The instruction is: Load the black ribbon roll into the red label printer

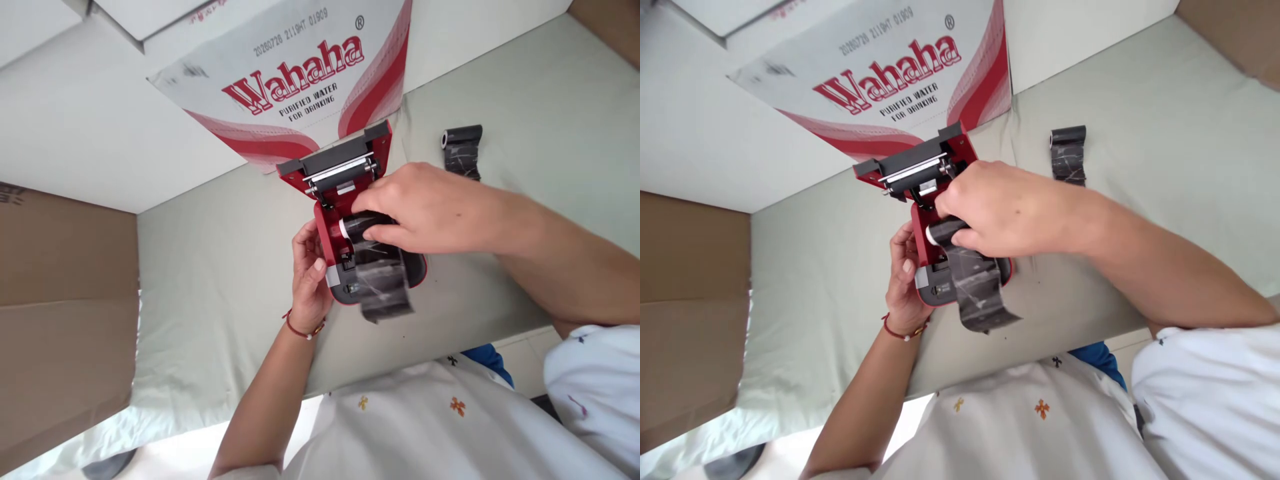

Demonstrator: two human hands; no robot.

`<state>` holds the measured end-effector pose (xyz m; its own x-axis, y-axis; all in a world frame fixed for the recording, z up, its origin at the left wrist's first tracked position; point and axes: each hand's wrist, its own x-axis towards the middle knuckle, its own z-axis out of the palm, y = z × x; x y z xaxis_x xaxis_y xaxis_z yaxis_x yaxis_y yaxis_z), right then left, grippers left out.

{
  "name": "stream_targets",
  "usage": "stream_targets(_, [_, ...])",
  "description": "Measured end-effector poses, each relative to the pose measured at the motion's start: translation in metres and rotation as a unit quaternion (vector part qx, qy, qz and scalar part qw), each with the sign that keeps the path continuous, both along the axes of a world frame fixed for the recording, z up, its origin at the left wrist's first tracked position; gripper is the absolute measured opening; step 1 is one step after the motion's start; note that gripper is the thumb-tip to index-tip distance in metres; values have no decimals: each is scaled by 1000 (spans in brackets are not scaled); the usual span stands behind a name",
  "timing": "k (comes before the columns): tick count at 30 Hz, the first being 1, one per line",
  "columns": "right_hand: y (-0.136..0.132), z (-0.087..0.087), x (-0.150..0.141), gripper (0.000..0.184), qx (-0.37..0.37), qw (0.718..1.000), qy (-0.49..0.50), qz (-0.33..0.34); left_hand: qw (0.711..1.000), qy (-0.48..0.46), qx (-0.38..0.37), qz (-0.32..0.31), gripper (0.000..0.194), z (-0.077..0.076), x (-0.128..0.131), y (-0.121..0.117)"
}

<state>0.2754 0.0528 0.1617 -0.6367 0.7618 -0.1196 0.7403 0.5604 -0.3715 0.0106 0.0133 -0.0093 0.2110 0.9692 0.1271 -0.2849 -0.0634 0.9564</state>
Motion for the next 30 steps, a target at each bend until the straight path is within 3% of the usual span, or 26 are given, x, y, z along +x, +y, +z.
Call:
stream_targets(4, [0,-17,-21,36,-3,991,-68,-117,1000,-2,6,3,66,-1,1,0])
stream_targets(9, [-3,-30,-26,41,33,987,-69,-142,1000,15,12,21,69,-7,3,-2])
stream_targets(12, [-2,-34,-27,44,45,985,-68,-154,989,83,104,71,66,-7,6,-6])
stream_targets(14, [-1,-36,-29,45,50,983,-70,-164,949,149,242,138,69,-3,7,-11])
stream_targets(16, [0,-36,-29,44,50,983,-65,-167,882,211,378,184,66,3,8,-17])
stream_targets(19, [2,-27,-23,40,16,988,-50,-142,808,310,471,171,46,14,10,-27])
stream_targets(23, [-3,-1,2,23,-36,994,74,-74,783,347,486,176,29,23,16,-38])
stream_targets(26, [-10,12,20,32,82,961,219,-147,776,341,495,190,29,26,20,-40])
stream_targets(28, [-10,11,25,39,175,930,239,-217,773,339,501,191,31,28,21,-41])
stream_targets(30, [-6,4,23,50,219,926,212,-225,767,343,508,187,34,29,22,-41])
